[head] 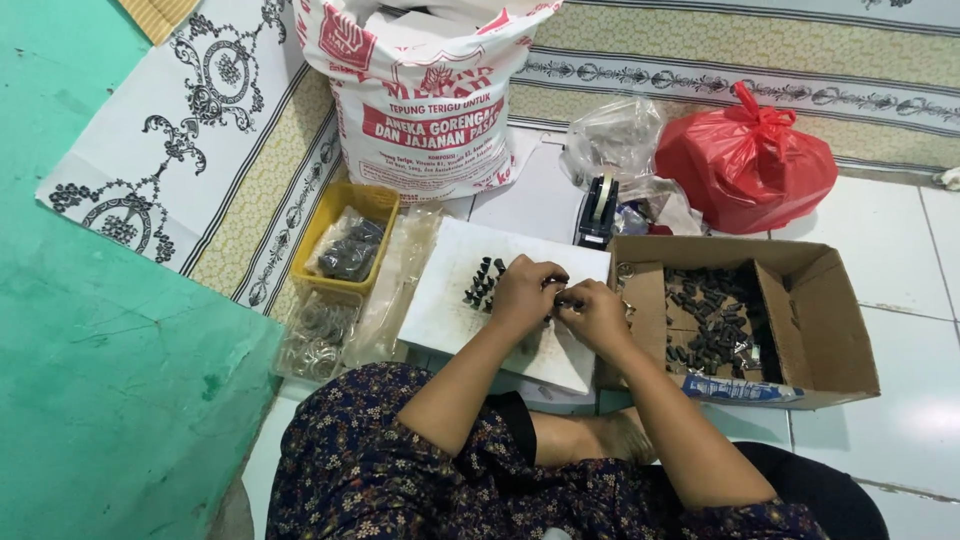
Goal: Picking up small black pins or toothpicks from a box and inserting them into a grid of holes on a white block.
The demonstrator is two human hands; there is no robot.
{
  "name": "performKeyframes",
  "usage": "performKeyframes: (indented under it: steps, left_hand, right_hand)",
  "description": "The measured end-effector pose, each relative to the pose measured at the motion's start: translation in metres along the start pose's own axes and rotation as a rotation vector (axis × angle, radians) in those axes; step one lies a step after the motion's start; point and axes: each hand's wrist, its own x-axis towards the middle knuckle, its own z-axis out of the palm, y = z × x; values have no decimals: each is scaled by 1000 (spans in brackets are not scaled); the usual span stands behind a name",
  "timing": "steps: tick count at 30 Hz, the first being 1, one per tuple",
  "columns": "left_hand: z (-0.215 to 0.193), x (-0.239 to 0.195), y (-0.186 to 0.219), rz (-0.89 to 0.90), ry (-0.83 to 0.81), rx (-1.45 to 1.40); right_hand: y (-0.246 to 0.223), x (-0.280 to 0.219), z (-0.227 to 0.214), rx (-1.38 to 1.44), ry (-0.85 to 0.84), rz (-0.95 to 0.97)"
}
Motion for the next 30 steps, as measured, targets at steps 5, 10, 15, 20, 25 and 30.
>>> performKeyframes:
  steps: [5, 10, 15, 20, 25, 30]
  left_hand:
    - [2, 1, 3, -31, -7, 102]
    - [-4, 3, 6, -113, -78, 147]
    - [-8, 2, 5, -68, -236, 246]
    - [-11, 0, 12, 47, -252, 318]
    - [-15, -2, 12, 97, -188, 300]
    - [-9, -2, 7, 69, -216, 374]
  right_hand:
    - [-5, -9, 2, 235, 65, 107]
    - [-8, -11, 8, 286, 139, 159]
    - [-23, -19, 5, 205, 157, 96]
    - [-28, -24, 3, 215, 176, 86]
    - [-22, -21, 4, 249, 180, 72]
    - [-11, -19, -3, 253, 169, 56]
